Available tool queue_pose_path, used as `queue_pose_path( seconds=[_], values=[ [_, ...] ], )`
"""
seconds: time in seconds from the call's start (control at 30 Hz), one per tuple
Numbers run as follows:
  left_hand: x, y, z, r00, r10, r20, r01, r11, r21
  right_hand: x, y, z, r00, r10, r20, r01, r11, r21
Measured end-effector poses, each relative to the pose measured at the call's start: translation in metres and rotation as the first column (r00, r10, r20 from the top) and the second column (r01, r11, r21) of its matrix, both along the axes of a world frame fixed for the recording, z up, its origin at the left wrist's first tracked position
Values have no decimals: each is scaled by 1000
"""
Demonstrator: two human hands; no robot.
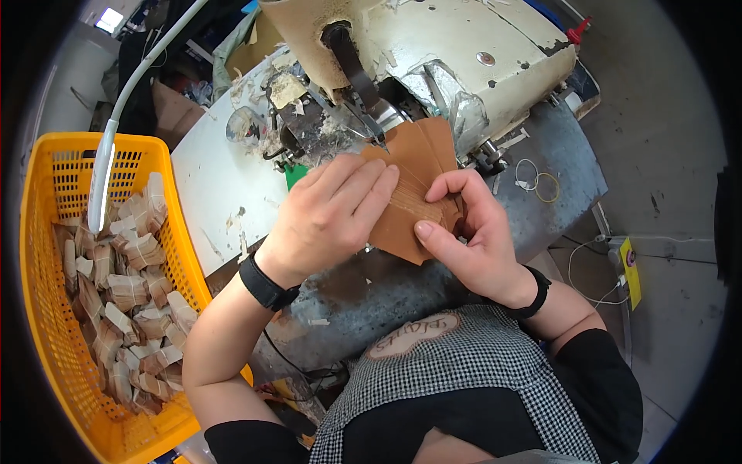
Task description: The recorder uses an industrial skiving machine to thin the edges of leather shoe components.
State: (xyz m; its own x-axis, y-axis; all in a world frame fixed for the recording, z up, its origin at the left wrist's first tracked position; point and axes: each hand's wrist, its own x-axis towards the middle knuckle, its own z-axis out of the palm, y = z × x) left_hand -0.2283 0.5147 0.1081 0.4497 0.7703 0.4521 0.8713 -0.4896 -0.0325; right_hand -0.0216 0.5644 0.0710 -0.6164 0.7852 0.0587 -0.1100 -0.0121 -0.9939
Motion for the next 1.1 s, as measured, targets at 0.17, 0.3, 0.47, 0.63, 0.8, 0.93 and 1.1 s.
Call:
queue_pose_path(
  seconds=[0.17,0.3,0.47,0.63,0.8,0.93,1.1],
  values=[
    [1,2,5,1000,-16,-12,16,1000,-7,-2,1,0,1000,-13,17,12,998,58],
    [0,1,2,1000,-8,-13,7,1000,-10,-1,2,-1,1000,-12,-1,12,1000,4],
    [1,2,4,1000,-18,-3,18,999,-27,-1,3,-3,999,3,34,-4,999,53],
    [-1,-1,-2,1000,-21,-10,21,1000,-11,1,2,-1,1000,11,24,-11,1000,24],
    [2,2,5,999,1,-41,-2,1000,-15,-2,3,-3,1000,-14,-19,14,1000,-18],
    [0,-2,0,1000,3,-29,-4,1000,-31,0,3,1,1000,2,21,-2,1000,16],
    [0,0,5,999,-6,-46,5,1000,-13,-2,3,-2,1000,-16,-16,16,1000,-3]
  ],
)
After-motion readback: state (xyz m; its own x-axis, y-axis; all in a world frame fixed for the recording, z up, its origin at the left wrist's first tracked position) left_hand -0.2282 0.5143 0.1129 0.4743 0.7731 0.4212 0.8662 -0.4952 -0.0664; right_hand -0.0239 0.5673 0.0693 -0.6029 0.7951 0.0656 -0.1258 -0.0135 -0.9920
